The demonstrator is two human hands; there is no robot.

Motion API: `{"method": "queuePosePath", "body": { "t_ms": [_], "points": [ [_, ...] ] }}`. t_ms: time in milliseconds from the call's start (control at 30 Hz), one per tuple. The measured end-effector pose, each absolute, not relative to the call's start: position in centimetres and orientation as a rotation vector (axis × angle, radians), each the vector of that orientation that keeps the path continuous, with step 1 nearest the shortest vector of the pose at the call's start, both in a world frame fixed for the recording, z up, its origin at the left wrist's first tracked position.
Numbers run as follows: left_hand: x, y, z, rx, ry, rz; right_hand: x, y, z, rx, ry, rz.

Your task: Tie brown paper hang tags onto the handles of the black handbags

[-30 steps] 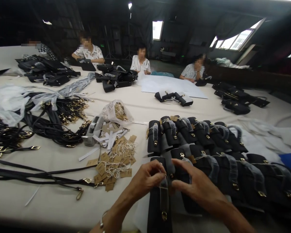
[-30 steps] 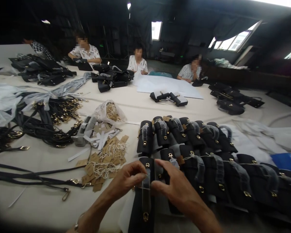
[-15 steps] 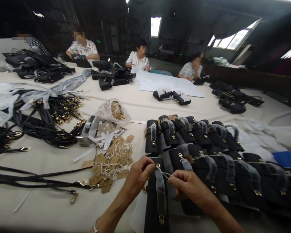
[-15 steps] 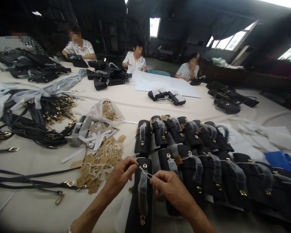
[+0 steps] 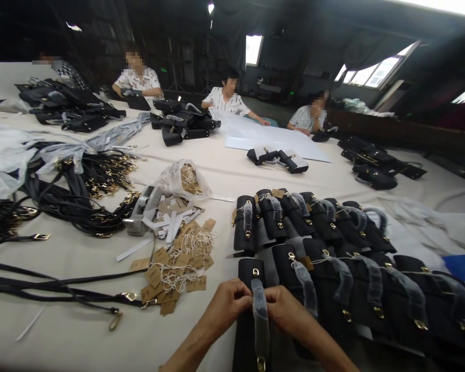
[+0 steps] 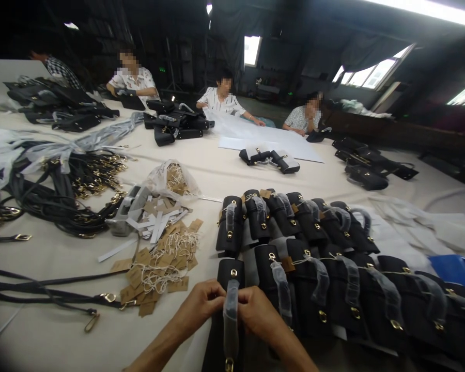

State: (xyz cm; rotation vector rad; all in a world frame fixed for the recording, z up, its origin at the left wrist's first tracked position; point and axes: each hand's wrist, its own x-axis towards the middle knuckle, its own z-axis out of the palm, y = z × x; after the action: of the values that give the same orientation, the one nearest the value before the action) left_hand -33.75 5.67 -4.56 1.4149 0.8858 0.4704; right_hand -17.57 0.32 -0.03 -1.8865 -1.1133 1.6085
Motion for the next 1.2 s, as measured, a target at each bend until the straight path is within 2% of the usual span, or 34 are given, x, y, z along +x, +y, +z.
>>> {"method": "queuePosePath", "body": {
  "t_ms": [333, 700, 1033, 1200],
  "points": [
    [-34.7, 6.2, -4.7, 1.392, 0.93, 0.497, -16.9, 0.1, -0.6, -1.823, -1.0, 1.686],
    [-34.9, 6.1, -4.5, 1.11, 0.917, 0.53, -17.4, -0.1, -0.3, -1.796, -0.927, 1.733],
    [-34.1, 6.7, -4.5, 0.507, 0.777, 0.536, -15.4, 1.1, 1.7, -1.849, -1.347, 1.578],
    [-33.9, 7.6, -4.6, 0.255, 0.73, 0.556, -14.2, 0.9, 1.2, -1.809, -1.2, 1.673]
  ]
}}
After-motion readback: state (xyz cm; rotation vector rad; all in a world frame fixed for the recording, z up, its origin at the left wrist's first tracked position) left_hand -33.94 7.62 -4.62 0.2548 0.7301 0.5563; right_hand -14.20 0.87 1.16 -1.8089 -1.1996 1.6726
